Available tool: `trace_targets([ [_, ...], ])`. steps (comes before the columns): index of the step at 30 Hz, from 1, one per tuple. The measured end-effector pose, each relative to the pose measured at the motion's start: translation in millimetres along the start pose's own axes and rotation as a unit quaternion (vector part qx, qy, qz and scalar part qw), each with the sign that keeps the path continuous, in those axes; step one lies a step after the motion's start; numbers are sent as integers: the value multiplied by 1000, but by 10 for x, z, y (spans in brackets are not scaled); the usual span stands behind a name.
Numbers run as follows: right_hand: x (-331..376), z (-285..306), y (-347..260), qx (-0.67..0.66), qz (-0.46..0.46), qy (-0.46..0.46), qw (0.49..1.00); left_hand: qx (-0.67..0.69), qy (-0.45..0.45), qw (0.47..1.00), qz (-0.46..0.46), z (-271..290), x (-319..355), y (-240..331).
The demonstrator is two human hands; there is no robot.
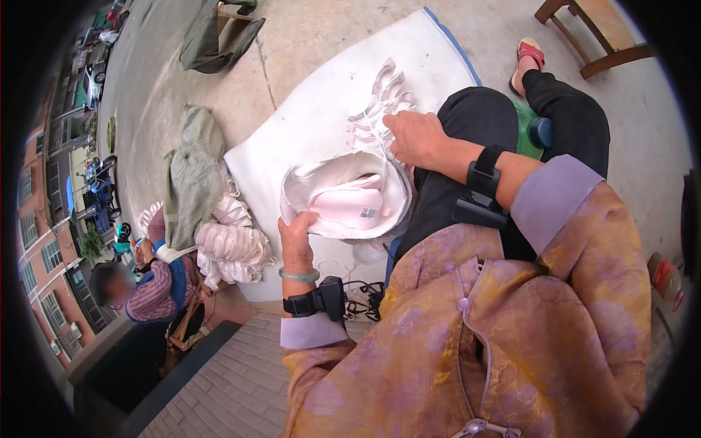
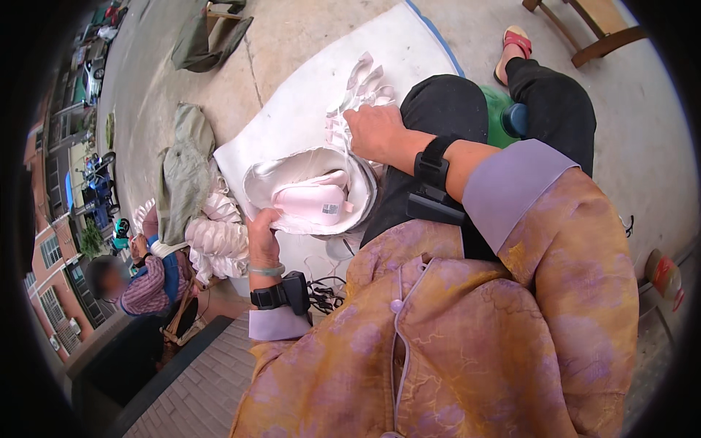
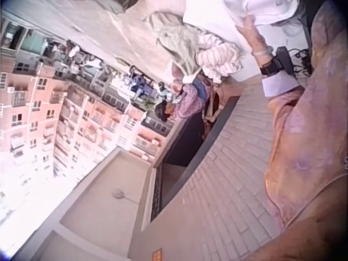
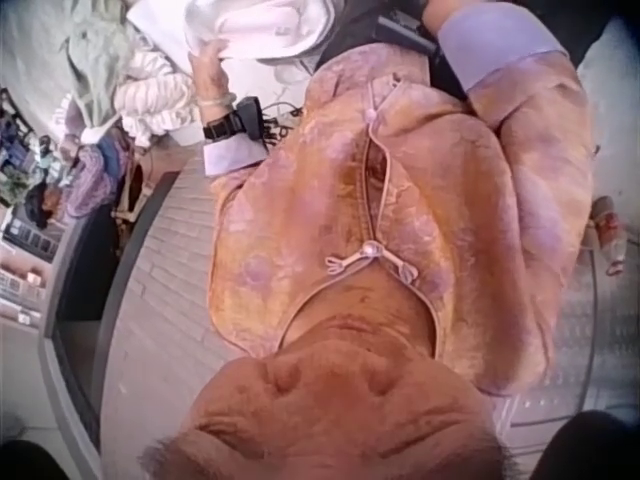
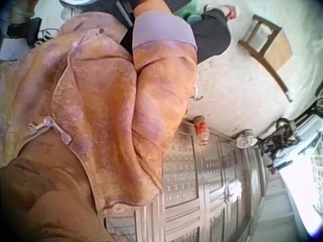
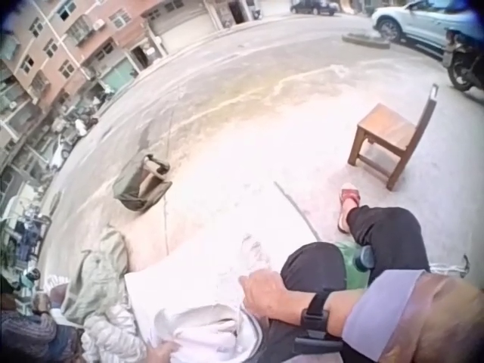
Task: The recorder is lacing a pink and white shoe by hand.
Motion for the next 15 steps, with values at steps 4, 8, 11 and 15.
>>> trace_targets([
  [4,105,297,-113,-124,94,69,985,-5,29,998,55,-173,26,-57],
  [8,366,572,-402,-176,267,-78,944,-45,31,998,39,-368,-122,-72],
  [11,597,356,-650,-47,313,-101,943,-95,0,995,-28,-544,-184,-65],
  [15,564,-49,-651,14,233,-118,965,-179,-46,978,-98,-729,-189,-41],
])
Point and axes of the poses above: each hand's wrist, its own x-axis away from the middle knuckle, its own z-axis out of the back of the hand, y = z × x, the point moved 4 cm from there along -x, towards the middle knuckle, and after that the axes turned 12 degrees about x, right-handed, at the moved point
